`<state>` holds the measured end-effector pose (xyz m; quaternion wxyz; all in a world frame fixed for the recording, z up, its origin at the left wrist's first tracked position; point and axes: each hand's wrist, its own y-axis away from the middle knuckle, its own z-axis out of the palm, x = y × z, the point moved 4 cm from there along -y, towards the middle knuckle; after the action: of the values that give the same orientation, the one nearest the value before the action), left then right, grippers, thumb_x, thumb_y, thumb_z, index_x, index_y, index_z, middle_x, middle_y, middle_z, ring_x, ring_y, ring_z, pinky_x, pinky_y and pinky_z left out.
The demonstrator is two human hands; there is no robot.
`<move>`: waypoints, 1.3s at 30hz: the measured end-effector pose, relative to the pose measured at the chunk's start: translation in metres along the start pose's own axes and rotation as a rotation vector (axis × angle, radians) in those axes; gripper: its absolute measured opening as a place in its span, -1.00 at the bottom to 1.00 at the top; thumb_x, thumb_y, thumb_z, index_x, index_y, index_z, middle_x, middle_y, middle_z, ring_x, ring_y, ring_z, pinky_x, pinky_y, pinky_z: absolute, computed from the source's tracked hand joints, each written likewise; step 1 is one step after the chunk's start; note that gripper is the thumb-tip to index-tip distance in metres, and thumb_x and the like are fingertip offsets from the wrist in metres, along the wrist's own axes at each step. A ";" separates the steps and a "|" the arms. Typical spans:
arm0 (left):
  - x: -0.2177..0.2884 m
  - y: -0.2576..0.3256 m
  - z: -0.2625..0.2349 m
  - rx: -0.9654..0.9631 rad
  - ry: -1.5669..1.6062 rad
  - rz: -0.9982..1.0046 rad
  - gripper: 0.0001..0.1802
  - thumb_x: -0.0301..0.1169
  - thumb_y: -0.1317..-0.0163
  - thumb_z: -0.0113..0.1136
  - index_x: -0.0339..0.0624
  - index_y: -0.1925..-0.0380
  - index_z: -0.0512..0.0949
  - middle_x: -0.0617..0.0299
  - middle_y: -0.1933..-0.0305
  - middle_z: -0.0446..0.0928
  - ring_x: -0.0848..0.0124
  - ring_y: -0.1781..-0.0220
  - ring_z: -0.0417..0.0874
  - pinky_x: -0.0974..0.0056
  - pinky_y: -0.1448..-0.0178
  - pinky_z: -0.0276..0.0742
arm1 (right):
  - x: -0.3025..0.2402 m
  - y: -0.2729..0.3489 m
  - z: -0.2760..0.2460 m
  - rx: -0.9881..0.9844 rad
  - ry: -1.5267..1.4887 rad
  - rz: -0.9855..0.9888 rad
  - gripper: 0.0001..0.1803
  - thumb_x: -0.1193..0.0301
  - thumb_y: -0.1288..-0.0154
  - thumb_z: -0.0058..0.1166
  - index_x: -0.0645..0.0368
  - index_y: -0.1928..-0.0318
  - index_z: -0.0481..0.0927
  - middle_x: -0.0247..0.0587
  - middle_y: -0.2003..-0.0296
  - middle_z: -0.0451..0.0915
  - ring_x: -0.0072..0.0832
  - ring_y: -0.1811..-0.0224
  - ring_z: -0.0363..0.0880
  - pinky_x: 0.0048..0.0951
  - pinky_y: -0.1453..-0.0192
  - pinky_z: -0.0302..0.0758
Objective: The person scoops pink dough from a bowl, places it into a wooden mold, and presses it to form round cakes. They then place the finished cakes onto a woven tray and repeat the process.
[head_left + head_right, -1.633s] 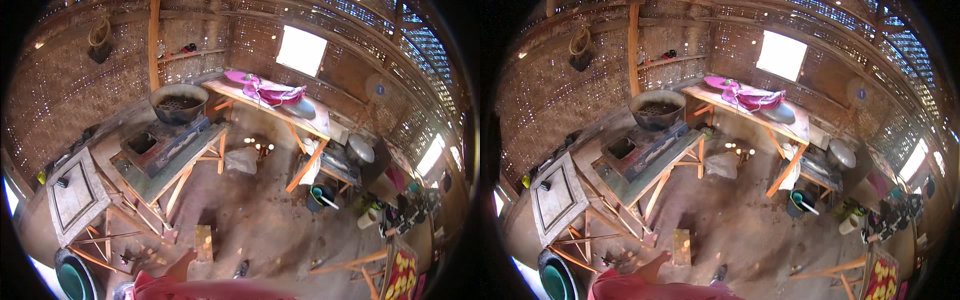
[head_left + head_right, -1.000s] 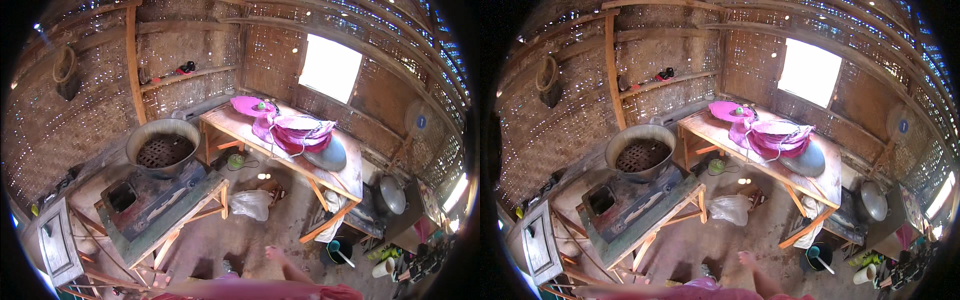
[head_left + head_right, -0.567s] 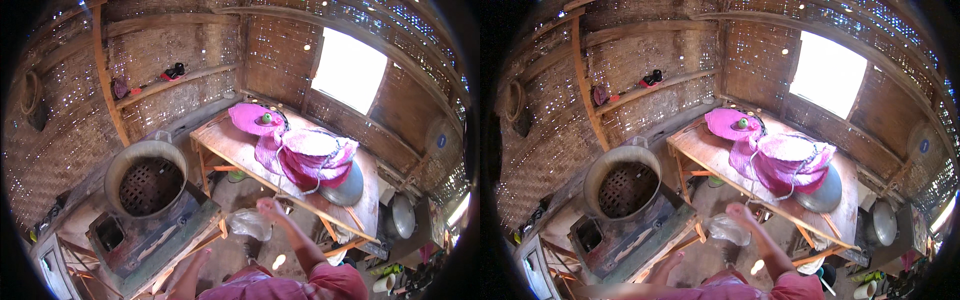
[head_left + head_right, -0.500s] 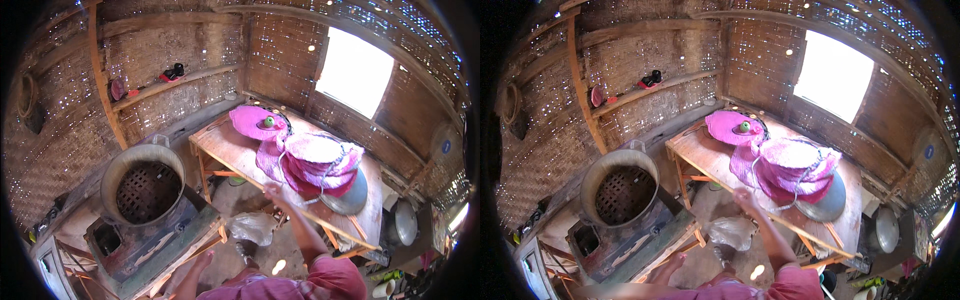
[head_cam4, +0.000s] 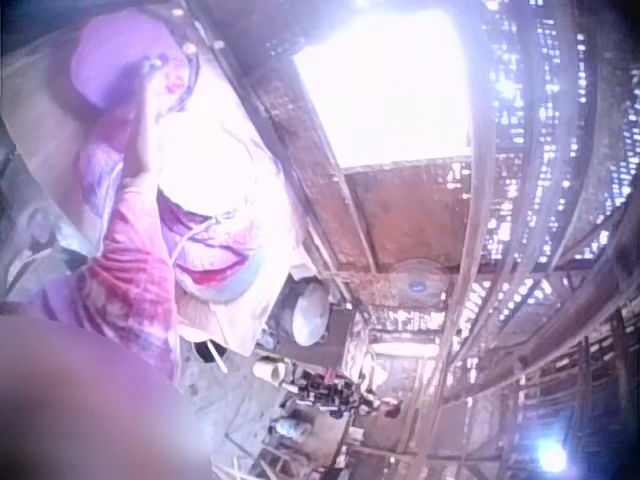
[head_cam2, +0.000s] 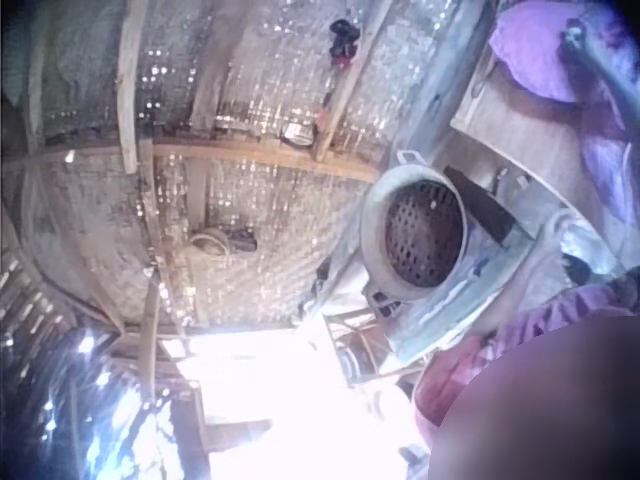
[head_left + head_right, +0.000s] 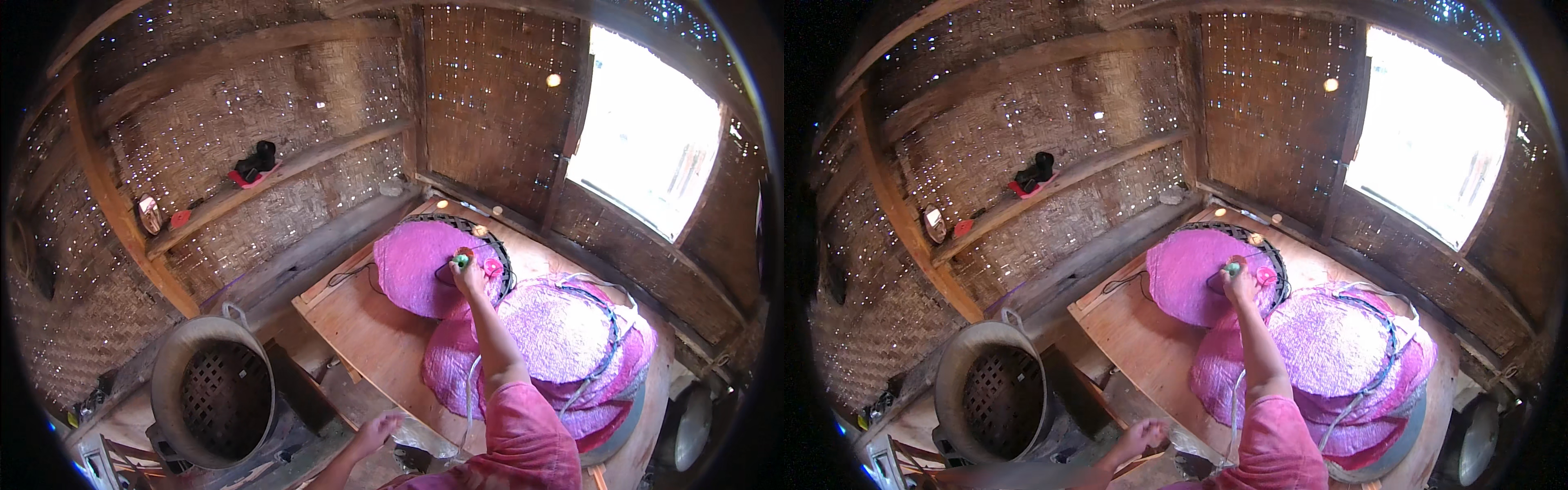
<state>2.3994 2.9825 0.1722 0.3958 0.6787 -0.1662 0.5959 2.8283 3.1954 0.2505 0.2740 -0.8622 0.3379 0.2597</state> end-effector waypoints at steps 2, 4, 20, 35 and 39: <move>0.053 -0.046 -0.001 0.011 0.317 0.128 -0.65 -0.30 -0.48 -0.03 -0.16 -0.18 0.41 0.17 -0.15 0.50 0.37 -0.15 0.55 0.17 -0.28 0.47 | -0.011 0.006 -0.001 0.068 -0.017 -0.086 -0.37 0.17 -0.04 0.37 0.20 -0.04 0.39 0.14 0.17 0.59 0.13 0.05 0.57 -0.02 -0.08 0.48; 0.092 -0.086 -0.004 -0.035 0.674 0.165 -0.57 -0.14 -0.47 -0.02 -0.06 -0.23 0.35 0.16 -0.21 0.45 0.31 -0.17 0.54 0.12 -0.30 0.47 | -0.039 0.034 -0.009 -0.076 -0.438 -0.317 -0.59 0.39 -0.10 0.27 0.18 0.06 0.42 0.01 0.26 0.54 -0.05 0.19 0.56 -0.15 0.10 0.51; 0.080 -0.174 -0.020 -0.055 1.250 -0.051 -0.58 0.00 -0.40 0.02 0.13 -0.15 0.43 0.21 -0.22 0.48 0.03 -0.13 0.58 0.03 -0.05 0.62 | 0.015 -0.082 -0.026 -0.228 0.440 -0.149 -0.46 -0.02 -0.21 0.08 0.27 0.19 0.70 0.05 0.18 0.67 -0.06 0.07 0.65 0.07 -0.08 0.44; 0.052 -0.110 -0.043 0.090 1.087 -0.153 -0.43 0.08 -0.41 -0.04 -0.24 -0.04 0.48 0.03 -0.04 0.58 0.08 0.00 0.66 0.14 0.04 0.64 | 0.061 -0.080 -0.082 -0.068 0.562 -0.058 -0.58 0.37 -0.22 0.03 0.27 -0.07 0.46 0.11 0.27 0.67 -0.09 0.16 0.67 -0.10 0.07 0.56; 0.060 -0.105 -0.044 0.181 0.999 -0.098 -0.41 0.11 -0.41 -0.05 -0.24 -0.03 0.47 0.00 -0.01 0.59 0.08 -0.01 0.65 0.12 0.01 0.62 | 0.076 -0.075 -0.100 -0.156 0.418 0.021 -0.76 0.32 -0.19 0.06 0.26 0.45 0.58 0.09 0.39 0.67 -0.09 0.29 0.68 -0.13 0.16 0.56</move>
<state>2.4571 3.0958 0.1919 0.3941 0.3495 0.1279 0.8403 2.9571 3.1435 0.2966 0.1277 -0.9123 0.3751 0.1036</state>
